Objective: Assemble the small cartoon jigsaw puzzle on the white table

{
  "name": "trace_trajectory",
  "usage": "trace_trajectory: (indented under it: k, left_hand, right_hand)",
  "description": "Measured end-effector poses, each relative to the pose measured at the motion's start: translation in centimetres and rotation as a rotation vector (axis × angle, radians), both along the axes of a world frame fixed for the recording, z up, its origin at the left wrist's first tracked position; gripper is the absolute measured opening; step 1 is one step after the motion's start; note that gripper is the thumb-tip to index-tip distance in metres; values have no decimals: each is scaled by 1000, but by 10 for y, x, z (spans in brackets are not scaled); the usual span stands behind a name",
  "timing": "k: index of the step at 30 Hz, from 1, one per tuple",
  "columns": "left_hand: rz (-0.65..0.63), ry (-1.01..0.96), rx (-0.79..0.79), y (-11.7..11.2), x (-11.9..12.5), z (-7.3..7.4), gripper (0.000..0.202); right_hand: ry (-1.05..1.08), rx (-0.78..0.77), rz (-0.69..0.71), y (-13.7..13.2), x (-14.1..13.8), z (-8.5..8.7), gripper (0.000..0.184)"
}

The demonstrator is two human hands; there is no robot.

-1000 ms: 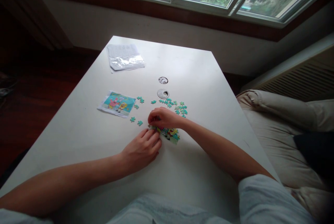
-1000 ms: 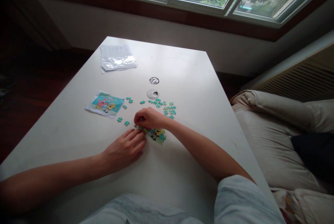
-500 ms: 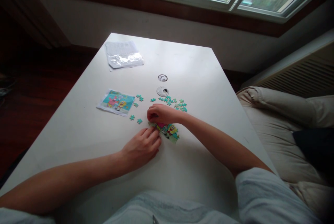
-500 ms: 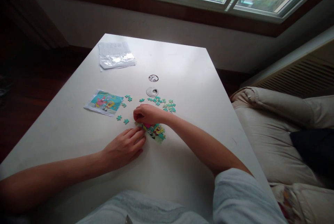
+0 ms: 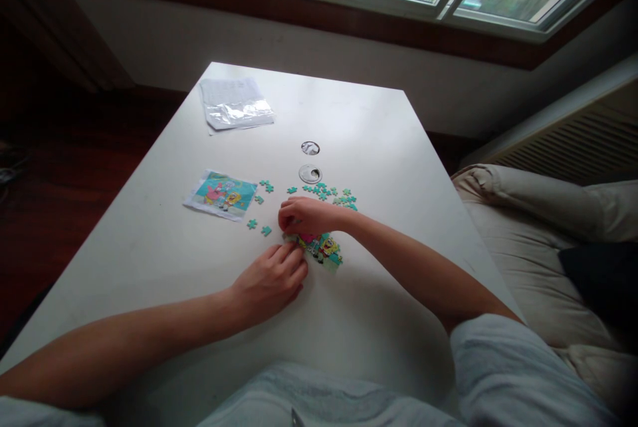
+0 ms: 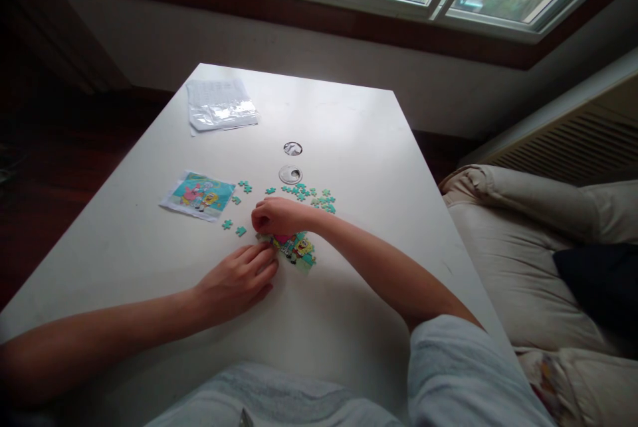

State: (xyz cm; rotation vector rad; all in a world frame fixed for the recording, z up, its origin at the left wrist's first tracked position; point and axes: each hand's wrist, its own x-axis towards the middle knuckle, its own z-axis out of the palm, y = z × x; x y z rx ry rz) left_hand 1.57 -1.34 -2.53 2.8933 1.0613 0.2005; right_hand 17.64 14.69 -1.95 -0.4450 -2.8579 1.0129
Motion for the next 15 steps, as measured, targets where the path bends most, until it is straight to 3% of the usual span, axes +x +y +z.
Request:
trace_trajectory:
  k: [7,15]
  left_hand:
    - [-1,14,3,-1,0,-1,18]
    - [0,13,-19,0,0,-1,17]
  right_hand:
    - [-97,-150,5,4,0,3,8]
    - [-41,28,39,0,-4,1,9]
